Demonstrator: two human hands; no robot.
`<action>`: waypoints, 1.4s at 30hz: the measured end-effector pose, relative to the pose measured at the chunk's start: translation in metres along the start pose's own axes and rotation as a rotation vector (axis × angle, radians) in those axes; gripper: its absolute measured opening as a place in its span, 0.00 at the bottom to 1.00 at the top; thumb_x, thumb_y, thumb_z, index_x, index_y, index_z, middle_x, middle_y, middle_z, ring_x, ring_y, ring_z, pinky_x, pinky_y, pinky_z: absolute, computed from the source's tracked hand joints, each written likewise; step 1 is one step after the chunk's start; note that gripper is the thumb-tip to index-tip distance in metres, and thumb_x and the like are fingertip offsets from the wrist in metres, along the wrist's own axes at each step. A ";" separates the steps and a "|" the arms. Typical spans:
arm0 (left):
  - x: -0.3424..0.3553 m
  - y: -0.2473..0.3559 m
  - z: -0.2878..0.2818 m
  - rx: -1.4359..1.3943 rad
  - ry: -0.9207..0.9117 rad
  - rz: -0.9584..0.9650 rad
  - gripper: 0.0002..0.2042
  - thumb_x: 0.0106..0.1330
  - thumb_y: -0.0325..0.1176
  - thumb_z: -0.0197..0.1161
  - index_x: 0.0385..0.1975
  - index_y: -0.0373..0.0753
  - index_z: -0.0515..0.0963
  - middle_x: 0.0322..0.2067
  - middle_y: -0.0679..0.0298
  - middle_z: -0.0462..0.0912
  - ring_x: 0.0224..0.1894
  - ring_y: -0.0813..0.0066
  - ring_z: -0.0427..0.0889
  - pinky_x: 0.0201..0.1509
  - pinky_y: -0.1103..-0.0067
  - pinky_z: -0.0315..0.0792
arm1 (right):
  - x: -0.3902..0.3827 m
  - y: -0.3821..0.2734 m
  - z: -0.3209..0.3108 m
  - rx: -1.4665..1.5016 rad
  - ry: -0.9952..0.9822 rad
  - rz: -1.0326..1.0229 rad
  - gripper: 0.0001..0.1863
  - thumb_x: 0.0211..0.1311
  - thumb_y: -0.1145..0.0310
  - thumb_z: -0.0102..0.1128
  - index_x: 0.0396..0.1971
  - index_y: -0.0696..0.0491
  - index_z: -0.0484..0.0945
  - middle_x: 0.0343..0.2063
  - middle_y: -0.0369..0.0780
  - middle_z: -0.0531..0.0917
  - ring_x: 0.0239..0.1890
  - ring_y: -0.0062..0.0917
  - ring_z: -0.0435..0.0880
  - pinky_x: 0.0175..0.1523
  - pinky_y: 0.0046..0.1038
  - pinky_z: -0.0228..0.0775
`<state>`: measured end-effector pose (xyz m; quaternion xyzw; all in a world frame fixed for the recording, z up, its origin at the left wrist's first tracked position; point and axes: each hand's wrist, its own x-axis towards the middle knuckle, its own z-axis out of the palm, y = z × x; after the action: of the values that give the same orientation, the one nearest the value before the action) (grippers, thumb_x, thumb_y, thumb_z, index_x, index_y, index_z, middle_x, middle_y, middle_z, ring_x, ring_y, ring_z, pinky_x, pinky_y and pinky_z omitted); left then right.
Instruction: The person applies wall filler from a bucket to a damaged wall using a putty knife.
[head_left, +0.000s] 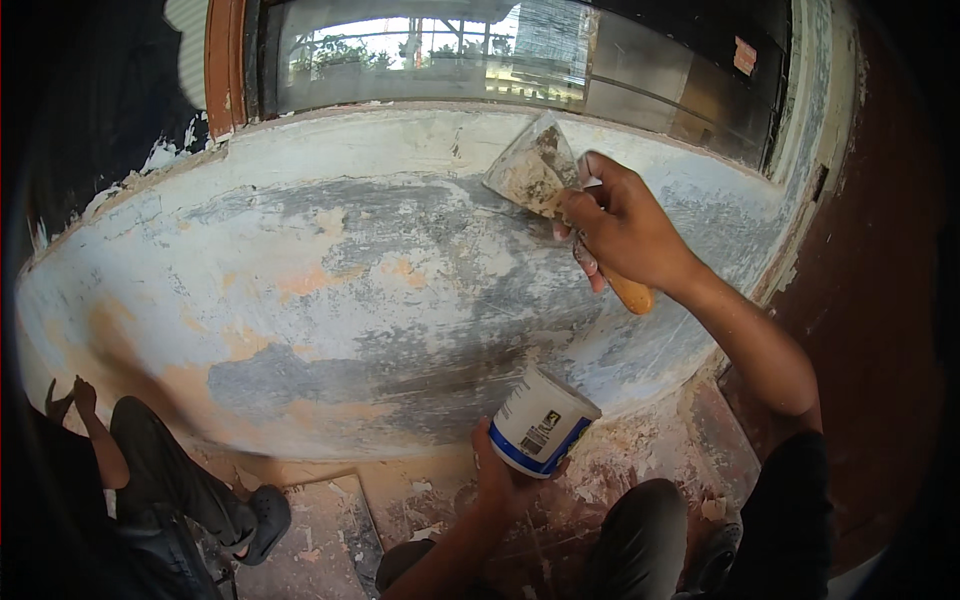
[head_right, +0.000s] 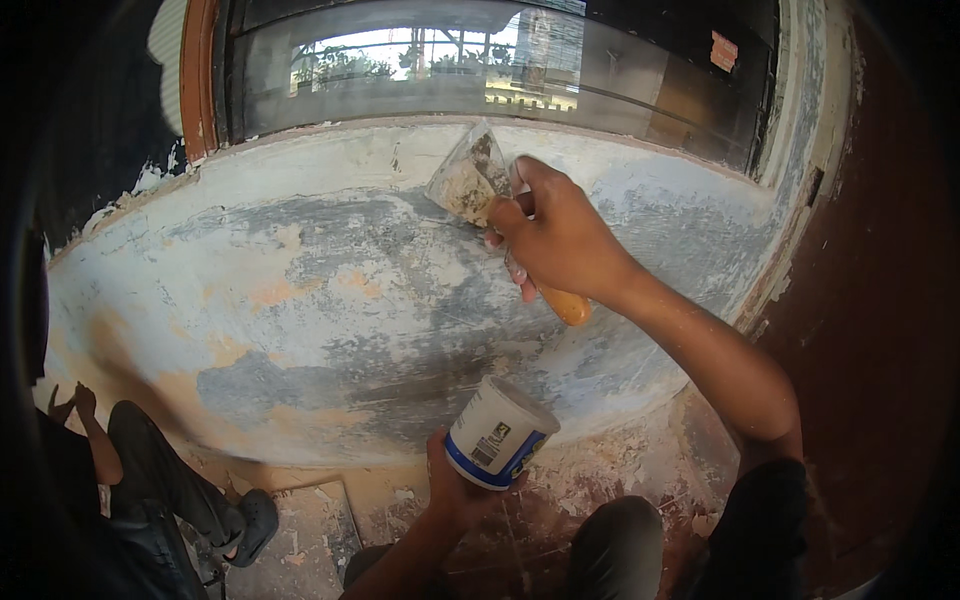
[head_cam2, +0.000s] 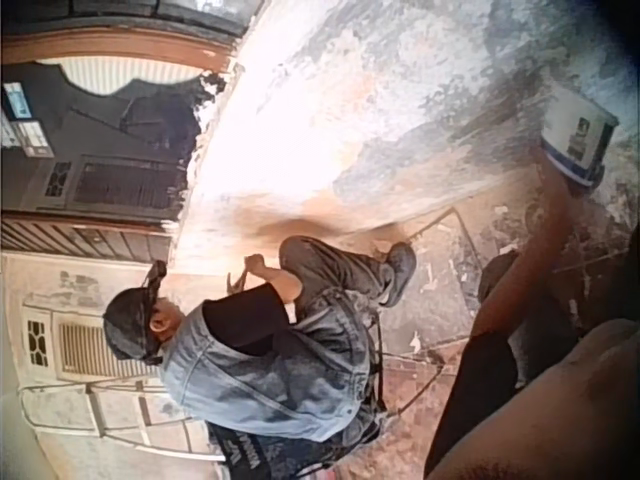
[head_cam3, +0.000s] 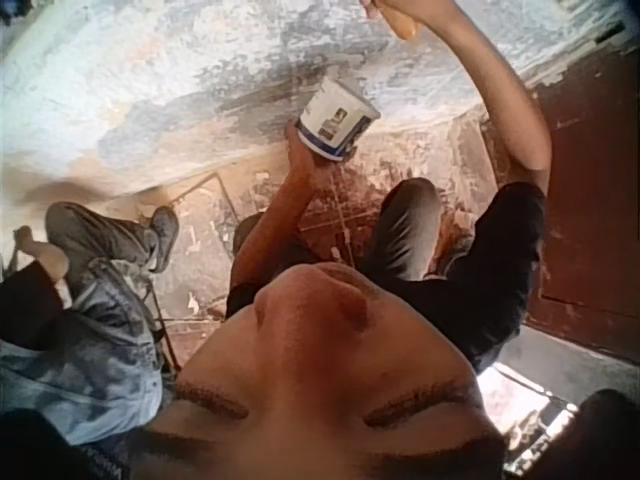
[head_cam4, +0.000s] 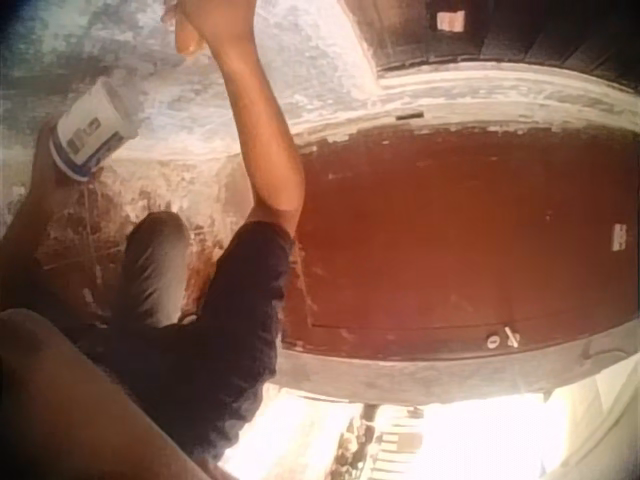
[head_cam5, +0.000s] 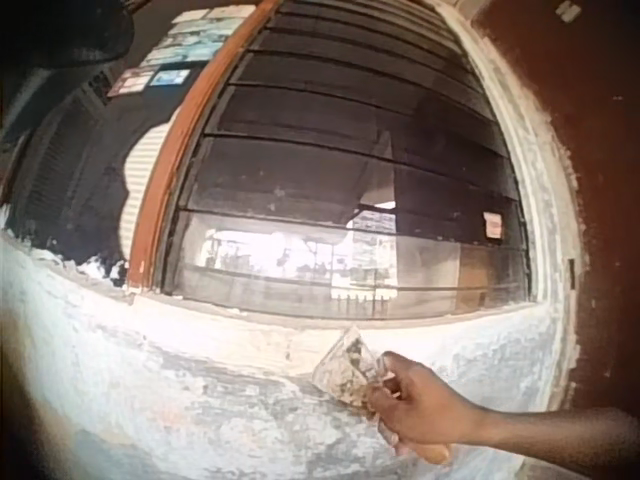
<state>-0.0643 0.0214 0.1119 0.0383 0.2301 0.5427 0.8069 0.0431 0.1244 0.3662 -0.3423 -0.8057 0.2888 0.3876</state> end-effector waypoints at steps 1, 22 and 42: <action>0.000 0.000 0.001 0.006 -0.001 0.001 0.35 0.66 0.66 0.37 0.62 0.47 0.67 0.58 0.53 0.72 0.59 0.53 0.72 0.58 0.53 0.68 | 0.001 -0.001 0.000 0.001 0.005 -0.003 0.12 0.71 0.67 0.48 0.33 0.62 0.65 0.23 0.43 0.78 0.16 0.23 0.79 0.15 0.27 0.73; 0.000 0.010 0.009 0.096 -0.202 0.279 0.50 0.43 0.33 0.82 0.59 0.35 0.47 0.51 0.52 0.74 0.53 0.64 0.80 0.57 0.70 0.75 | 0.003 0.026 -0.048 -0.495 0.071 0.059 0.15 0.70 0.62 0.56 0.34 0.60 0.74 0.10 0.38 0.73 0.08 0.20 0.72 0.13 0.27 0.62; 0.037 -0.003 -0.022 -0.093 -0.007 -0.015 0.34 0.65 0.66 0.36 0.59 0.48 0.70 0.55 0.55 0.73 0.55 0.54 0.73 0.52 0.54 0.70 | -0.039 0.031 -0.070 -0.476 0.013 -0.015 0.12 0.70 0.65 0.54 0.37 0.59 0.70 0.19 0.37 0.79 0.21 0.18 0.78 0.26 0.24 0.70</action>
<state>-0.0598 0.0486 0.0790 0.0011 0.2020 0.5465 0.8127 0.1286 0.1262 0.3641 -0.4197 -0.8511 0.0856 0.3036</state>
